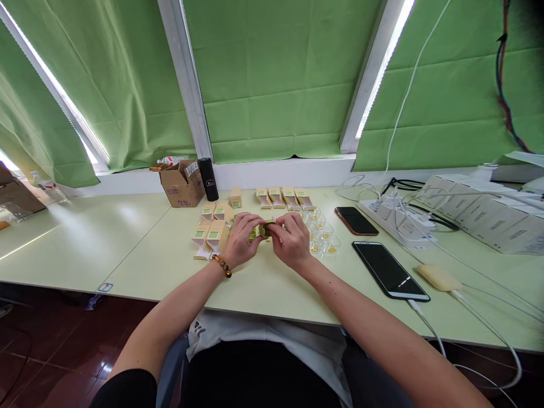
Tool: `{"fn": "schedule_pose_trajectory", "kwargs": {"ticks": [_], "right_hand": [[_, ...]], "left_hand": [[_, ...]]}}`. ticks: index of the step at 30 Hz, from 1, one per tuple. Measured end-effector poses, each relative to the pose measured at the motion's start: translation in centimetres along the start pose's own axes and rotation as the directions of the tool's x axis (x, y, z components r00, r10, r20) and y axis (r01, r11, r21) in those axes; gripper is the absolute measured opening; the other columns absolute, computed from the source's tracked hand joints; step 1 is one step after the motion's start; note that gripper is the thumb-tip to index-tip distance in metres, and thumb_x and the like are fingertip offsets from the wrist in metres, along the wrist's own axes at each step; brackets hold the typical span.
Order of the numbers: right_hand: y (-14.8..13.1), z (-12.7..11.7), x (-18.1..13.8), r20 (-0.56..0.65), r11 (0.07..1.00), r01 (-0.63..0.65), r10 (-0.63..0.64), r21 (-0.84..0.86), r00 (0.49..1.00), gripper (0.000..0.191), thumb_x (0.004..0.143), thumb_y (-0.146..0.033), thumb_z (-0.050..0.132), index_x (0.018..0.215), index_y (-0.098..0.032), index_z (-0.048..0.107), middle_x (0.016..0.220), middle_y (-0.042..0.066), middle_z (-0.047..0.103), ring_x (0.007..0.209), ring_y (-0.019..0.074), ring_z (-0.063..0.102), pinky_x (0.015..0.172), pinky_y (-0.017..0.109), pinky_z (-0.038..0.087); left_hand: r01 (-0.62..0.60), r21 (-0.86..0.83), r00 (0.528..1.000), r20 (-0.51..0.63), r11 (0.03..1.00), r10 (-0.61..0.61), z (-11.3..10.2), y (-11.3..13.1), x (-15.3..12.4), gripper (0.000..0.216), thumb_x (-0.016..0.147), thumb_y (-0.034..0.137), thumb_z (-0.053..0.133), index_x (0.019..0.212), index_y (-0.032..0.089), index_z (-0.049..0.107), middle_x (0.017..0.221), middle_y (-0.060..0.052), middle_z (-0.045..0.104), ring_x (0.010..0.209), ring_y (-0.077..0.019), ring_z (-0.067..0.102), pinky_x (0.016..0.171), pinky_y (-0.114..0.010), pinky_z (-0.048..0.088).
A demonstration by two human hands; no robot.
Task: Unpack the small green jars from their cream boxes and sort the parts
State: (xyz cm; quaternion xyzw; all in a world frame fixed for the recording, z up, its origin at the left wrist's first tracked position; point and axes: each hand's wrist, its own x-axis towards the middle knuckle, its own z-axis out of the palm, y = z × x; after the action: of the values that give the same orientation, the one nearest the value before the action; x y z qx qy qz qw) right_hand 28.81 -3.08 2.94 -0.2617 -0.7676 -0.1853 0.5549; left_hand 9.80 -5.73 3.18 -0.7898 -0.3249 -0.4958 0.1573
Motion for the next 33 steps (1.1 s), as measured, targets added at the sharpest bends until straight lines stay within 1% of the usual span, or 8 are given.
{"fn": "schedule_pose_trajectory", "kwargs": {"ticks": [7,12,18,22,27,30,33], "right_hand": [[0.1,0.1,0.0,-0.027,0.999,0.042,-0.041,0.019,0.999,0.021,0.097,-0.013,0.061,0.083,-0.022,0.074,0.079,0.006,0.062,0.081,0.0213,0.051,0.071,0.036,0.04],[0.1,0.0,0.2,-0.068,0.993,0.116,-0.117,-0.011,0.991,0.022,0.097,-0.011,0.062,0.08,-0.021,0.071,0.075,0.005,0.061,0.077,0.0208,0.048,0.07,0.036,0.037],[0.0,-0.2,0.4,-0.061,0.985,0.169,-0.171,-0.041,0.983,0.023,0.098,-0.013,0.061,0.079,-0.022,0.07,0.074,0.006,0.06,0.078,0.0209,0.049,0.071,0.036,0.037],[0.0,-0.2,0.4,-0.098,0.978,0.206,-0.209,-0.043,0.973,0.02,0.097,-0.011,0.063,0.081,-0.021,0.07,0.074,0.005,0.061,0.079,0.0209,0.05,0.071,0.036,0.038],[-0.1,-0.3,0.5,-0.115,0.974,0.225,-0.227,-0.03,0.967,0.017,0.095,-0.009,0.064,0.085,-0.02,0.071,0.075,0.005,0.061,0.079,0.0212,0.051,0.072,0.036,0.039],[-0.4,-0.5,0.5,-0.125,0.972,0.233,-0.233,-0.013,0.964,0.018,0.095,-0.009,0.064,0.084,-0.021,0.071,0.074,0.005,0.059,0.079,0.0214,0.052,0.071,0.036,0.039],[-0.7,-0.6,0.4,-0.121,0.974,0.227,-0.226,-0.008,0.967,0.018,0.096,-0.011,0.065,0.083,-0.021,0.072,0.073,0.005,0.058,0.08,0.0215,0.052,0.071,0.037,0.039]], "left_hand": [[0.017,0.014,1.0,-0.014,1.0,-0.017,0.1,-0.2,-0.2,0.035,0.094,0.02,0.07,0.128,0.023,0.062,0.119,-0.011,0.07,0.115,-0.028,0.061,0.101,-0.05,0.054],[0.029,0.012,0.999,-0.028,1.0,-0.029,0.1,-0.2,-0.2,0.036,0.094,0.019,0.07,0.128,0.022,0.062,0.119,-0.011,0.07,0.115,-0.028,0.061,0.101,-0.05,0.055],[0.039,0.022,0.998,-0.042,0.999,-0.038,0.1,-0.2,-0.1,0.036,0.093,0.018,0.071,0.127,0.023,0.062,0.12,-0.011,0.07,0.114,-0.0282,0.061,0.099,-0.05,0.056],[0.04,0.022,0.997,-0.064,0.999,-0.038,0.1,-0.2,-0.1,0.036,0.092,0.018,0.072,0.126,0.022,0.062,0.118,-0.01,0.071,0.113,-0.028,0.061,0.099,-0.049,0.057],[0.072,0.04,0.996,-0.054,0.997,-0.07,0.1,-0.2,-0.1,0.035,0.092,0.018,0.071,0.125,0.022,0.062,0.118,-0.011,0.071,0.115,-0.0286,0.061,0.1,-0.05,0.057],[0.113,0.036,0.991,-0.08,0.993,-0.11,-0.1,-0.8,0.0,0.033,0.092,0.017,0.071,0.124,0.021,0.064,0.117,-0.011,0.071,0.115,-0.0281,0.061,0.101,-0.049,0.055],[0.19,0.049,0.974,-0.137,0.981,-0.182,-0.4,-1.7,0.1,0.032,0.09,0.021,0.074,0.12,0.021,0.066,0.115,-0.01,0.072,0.114,-0.0284,0.062,0.101,-0.049,0.053]]}}
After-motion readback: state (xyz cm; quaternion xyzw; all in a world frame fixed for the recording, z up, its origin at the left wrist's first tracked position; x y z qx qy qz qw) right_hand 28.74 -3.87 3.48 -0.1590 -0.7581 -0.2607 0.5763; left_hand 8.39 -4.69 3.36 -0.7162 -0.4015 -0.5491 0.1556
